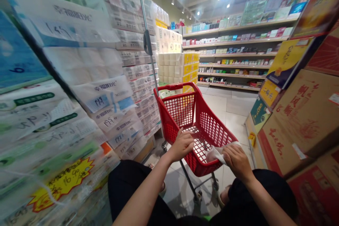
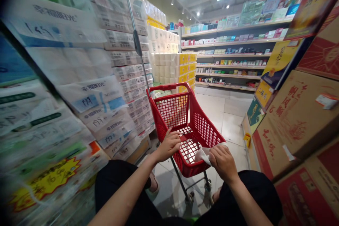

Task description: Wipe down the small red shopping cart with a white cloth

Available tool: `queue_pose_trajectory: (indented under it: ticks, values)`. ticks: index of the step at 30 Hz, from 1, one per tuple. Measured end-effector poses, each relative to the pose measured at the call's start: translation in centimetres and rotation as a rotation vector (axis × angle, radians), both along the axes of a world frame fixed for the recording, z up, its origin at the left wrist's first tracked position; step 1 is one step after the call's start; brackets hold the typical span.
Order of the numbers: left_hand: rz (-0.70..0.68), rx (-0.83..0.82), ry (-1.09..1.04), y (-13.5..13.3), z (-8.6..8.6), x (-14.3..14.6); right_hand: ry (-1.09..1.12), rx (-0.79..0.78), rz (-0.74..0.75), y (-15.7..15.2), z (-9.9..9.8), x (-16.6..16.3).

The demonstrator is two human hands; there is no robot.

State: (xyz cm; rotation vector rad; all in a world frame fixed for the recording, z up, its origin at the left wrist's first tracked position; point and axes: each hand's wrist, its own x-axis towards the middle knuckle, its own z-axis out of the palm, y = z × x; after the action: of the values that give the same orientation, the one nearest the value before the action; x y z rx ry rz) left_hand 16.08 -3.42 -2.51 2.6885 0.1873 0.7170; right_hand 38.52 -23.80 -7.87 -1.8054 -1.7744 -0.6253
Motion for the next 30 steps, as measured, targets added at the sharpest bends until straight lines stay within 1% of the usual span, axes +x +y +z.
queue_pose_trajectory:
  ticks: [3, 6, 10, 13, 16, 20, 22, 24, 28, 30]
  values:
    - [0.006, -0.011, -0.002, 0.9, 0.3, -0.9, -0.016, 0.001, -0.006, 0.2, 0.1, -1.7]
    - [0.027, -0.011, -0.002, 1.8, 0.5, -1.6, -0.083, -0.053, 0.042, 0.4, 0.5, -2.2]
    - [0.059, -0.012, -0.008, 2.9, 0.7, -2.1, -0.193, -0.059, 0.116, 0.3, 1.4, -0.1]
    - [0.044, -0.026, -0.017, 3.4, 0.9, -2.1, -0.243, -0.068, 0.138, 0.2, 1.9, 1.8]
    - [0.034, -0.034, -0.005, 3.9, 1.0, -2.0, -0.208, -0.067, 0.103, 0.2, 1.9, 2.1]
    - [0.068, -0.015, 0.046, 4.2, 1.0, -1.5, -0.104, 0.011, -0.003, 0.3, 1.7, -0.1]
    - [0.107, 0.005, 0.055, 4.2, 0.8, -1.1, -0.078, 0.028, -0.052, 0.5, 1.7, -1.6]
    - [0.181, 0.021, 0.046, 4.1, 0.6, -0.8, -0.07, 0.013, -0.075, 0.9, 1.9, -3.0]
    - [0.365, 0.025, 0.016, 4.0, 0.0, -0.6, -0.069, 0.012, -0.033, 1.8, 2.0, -4.9]
    - [0.433, 0.037, 0.018, 4.0, -0.2, -0.7, -0.061, 0.014, -0.012, 2.4, 2.1, -5.7]
